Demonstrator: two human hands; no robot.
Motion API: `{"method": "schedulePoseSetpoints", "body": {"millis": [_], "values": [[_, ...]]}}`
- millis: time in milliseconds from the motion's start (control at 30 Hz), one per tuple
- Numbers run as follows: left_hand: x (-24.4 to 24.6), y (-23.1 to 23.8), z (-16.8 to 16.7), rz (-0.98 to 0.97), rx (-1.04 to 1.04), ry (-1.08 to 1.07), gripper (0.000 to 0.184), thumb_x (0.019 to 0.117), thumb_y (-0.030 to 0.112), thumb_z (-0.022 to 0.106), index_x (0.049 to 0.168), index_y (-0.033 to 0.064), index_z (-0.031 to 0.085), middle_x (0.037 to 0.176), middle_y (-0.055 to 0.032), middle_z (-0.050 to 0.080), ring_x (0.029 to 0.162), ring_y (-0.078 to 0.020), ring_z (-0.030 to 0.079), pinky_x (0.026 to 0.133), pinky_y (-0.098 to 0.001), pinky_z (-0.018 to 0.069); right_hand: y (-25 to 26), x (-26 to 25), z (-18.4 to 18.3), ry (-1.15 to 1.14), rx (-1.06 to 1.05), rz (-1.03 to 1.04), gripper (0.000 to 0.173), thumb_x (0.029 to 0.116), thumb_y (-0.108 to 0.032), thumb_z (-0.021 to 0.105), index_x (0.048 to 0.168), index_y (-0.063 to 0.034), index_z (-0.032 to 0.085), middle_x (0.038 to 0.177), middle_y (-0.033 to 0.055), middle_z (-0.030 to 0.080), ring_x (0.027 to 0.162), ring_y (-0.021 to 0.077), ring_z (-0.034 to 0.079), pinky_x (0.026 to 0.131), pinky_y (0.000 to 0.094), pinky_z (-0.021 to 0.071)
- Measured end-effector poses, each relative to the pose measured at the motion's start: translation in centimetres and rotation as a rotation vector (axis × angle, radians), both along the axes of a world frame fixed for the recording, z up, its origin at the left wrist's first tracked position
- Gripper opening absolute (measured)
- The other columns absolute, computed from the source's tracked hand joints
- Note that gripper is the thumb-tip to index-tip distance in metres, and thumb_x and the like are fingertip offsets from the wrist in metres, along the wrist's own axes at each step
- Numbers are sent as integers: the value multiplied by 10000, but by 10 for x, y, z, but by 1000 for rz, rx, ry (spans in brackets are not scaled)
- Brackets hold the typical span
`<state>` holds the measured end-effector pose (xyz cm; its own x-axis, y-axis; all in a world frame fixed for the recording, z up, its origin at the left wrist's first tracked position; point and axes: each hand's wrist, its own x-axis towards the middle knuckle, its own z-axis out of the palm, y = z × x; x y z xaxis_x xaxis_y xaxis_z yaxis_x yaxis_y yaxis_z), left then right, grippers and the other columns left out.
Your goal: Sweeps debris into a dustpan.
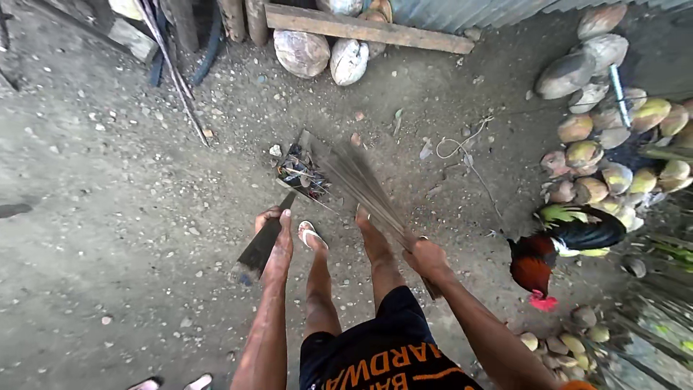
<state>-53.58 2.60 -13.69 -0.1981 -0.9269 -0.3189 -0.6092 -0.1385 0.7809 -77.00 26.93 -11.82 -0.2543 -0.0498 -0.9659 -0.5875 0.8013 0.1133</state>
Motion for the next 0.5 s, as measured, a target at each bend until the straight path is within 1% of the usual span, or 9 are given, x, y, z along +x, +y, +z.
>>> {"method": "schedulePoseSetpoints", "body": {"millis": [67, 100, 167, 200, 267, 300, 400, 433, 500], "values": [[4, 4, -1, -18, -13, 39, 233, 952, 141, 663, 1039, -62, 587, 1077, -126, 675, 1041, -103, 649, 942, -290, 529, 11, -17, 2, 94, 21, -129, 741, 988, -422, 574, 1649, -278, 270, 1262, 206, 685, 1095, 427, 687, 879, 640, 542], [6, 7, 0, -32, -21, 44, 229, 949, 132, 661, 1031, -70, 589, 1090, -140, 682, 1064, -116, 656, 952, -298, 535, 9, -28, -6, 139, 18, -187, 751, 994, -416, 574, 1653, -247, 254, 1250, 205, 689, 1098, 420, 688, 887, 629, 544], [8, 10, -3, -89, -38, 45, 227, 949, 131, 649, 1014, -77, 589, 1120, -171, 688, 1107, -153, 663, 976, -325, 538, -9, -51, -37, 204, -8, -299, 726, 1001, -390, 584, 1625, -158, 294, 1251, 211, 683, 1131, 407, 679, 917, 611, 540], [8, 11, -5, -124, -49, 39, 224, 948, 137, 653, 1002, -73, 597, 1135, -183, 696, 1120, -176, 672, 981, -343, 544, -21, -60, -57, 219, -26, -341, 674, 1002, -366, 594, 1580, -108, 363, 1260, 220, 677, 1158, 404, 668, 942, 605, 530], [4, 14, -10, -172, -38, 4, 229, 950, 159, 668, 1004, -58, 615, 1176, -191, 699, 1134, -218, 681, 991, -392, 550, -40, -60, -90, 205, -36, -358, 516, 981, -354, 638, 1362, -13, 573, 1247, 240, 673, 1172, 403, 656, 951, 611, 516], [-3, 11, -11, -182, -21, -20, 227, 951, 163, 674, 1017, -49, 623, 1191, -186, 696, 1137, -224, 678, 993, -408, 546, -48, -51, -97, 163, -34, -329, 491, 966, -357, 653, 1298, 3, 612, 1243, 244, 672, 1170, 406, 656, 944, 622, 518], [-21, -3, -13, -235, 5, -80, 280, 979, 252, 676, 1076, -8, 639, 1197, -167, 692, 1116, -241, 676, 983, -455, 540, -53, 1, -78, -37, -14, -219, 514, 962, -452, 633, 1217, -6, 658, 1248, 226, 674, 1173, 396, 655, 934, 633, 519], [-25, -8, -13, -256, 15, -81, 293, 987, 262, 673, 1095, -8, 632, 1186, -170, 686, 1100, -247, 673, 977, -463, 536, -45, 19, -67, -79, -7, -217, 523, 955, -468, 638, 1214, -13, 663, 1245, 222, 678, 1169, 396, 658, 931, 638, 521], [-32, -18, -13, -290, 14, -37, 293, 987, 233, 671, 1129, -19, 625, 1162, -163, 676, 1076, -213, 666, 972, -419, 538, -22, 46, -41, -128, -9, -265, 545, 963, -482, 631, 1272, -34, 652, 1249, 219, 678, 1167, 398, 657, 937, 640, 517]]}}
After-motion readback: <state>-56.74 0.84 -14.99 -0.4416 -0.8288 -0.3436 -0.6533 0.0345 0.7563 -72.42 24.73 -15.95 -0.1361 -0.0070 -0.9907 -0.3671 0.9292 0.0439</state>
